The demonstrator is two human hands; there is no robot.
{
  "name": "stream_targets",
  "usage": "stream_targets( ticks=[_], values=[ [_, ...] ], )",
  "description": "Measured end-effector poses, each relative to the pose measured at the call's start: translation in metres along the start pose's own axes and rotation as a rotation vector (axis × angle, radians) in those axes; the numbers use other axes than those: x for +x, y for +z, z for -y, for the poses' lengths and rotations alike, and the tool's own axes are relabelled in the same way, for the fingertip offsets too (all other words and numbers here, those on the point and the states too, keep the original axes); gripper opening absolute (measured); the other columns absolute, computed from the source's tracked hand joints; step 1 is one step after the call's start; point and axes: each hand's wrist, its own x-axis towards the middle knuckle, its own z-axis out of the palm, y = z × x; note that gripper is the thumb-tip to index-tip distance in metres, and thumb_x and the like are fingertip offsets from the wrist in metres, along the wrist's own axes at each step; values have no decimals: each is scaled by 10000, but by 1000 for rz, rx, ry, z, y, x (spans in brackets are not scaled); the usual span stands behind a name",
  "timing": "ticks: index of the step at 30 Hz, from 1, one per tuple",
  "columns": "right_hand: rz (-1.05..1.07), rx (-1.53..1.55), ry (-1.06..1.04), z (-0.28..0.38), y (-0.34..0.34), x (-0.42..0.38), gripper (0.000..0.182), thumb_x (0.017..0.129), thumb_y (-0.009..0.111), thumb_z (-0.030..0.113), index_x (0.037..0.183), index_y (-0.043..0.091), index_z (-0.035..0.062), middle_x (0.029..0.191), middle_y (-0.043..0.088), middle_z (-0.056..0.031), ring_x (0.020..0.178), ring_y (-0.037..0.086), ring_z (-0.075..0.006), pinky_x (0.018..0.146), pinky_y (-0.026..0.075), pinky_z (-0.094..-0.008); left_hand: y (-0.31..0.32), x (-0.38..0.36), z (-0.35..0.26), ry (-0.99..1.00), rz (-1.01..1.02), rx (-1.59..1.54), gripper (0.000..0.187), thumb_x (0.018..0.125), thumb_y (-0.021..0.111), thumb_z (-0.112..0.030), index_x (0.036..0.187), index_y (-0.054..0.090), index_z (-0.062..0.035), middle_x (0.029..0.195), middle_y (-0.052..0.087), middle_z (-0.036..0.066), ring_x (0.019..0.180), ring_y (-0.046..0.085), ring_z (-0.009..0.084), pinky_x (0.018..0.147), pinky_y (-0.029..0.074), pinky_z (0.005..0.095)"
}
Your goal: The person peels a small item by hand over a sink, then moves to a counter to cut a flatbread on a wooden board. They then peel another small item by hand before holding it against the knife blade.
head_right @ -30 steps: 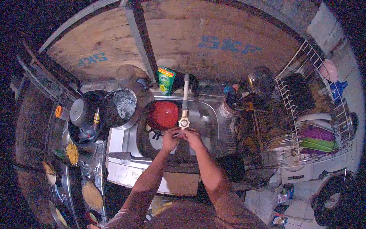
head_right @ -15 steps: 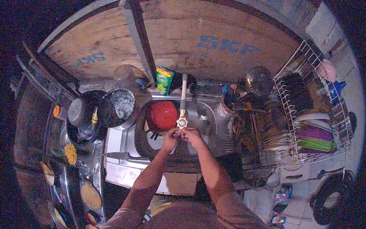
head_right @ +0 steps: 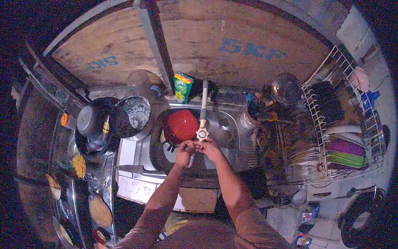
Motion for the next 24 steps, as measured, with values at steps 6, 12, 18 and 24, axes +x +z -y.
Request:
stream_targets(
  ticks=[6,12,18,24],
  values=[
    [-20,166,95,-3,-5,6,143,799,609,85,934,589,44,799,640,-64,573,529,-132,517,419,-264,12,0,3,-6,-66,72,161,880,563,-53,1032,519,-28,906,599,49,773,573,124,690,493,276],
    [-75,23,124,1,-10,6,98,813,586,154,866,594,73,752,609,-19,603,546,-118,492,404,-241,28,3,-9,31,12,120,184,868,581,-80,1029,513,-23,900,581,53,770,576,141,699,488,291],
    [-78,-11,74,-6,-10,7,64,850,538,142,833,572,91,732,574,-20,603,530,-116,499,395,-233,24,11,-4,52,-4,225,117,881,577,-112,936,589,-9,816,608,37,743,564,113,667,468,250],
    [-133,17,141,-7,-11,8,38,836,557,126,827,567,91,692,547,-7,583,517,-112,484,387,-228,23,10,2,-11,-19,204,108,862,586,-86,934,598,-6,823,608,24,751,551,107,691,450,256]
  ],
)
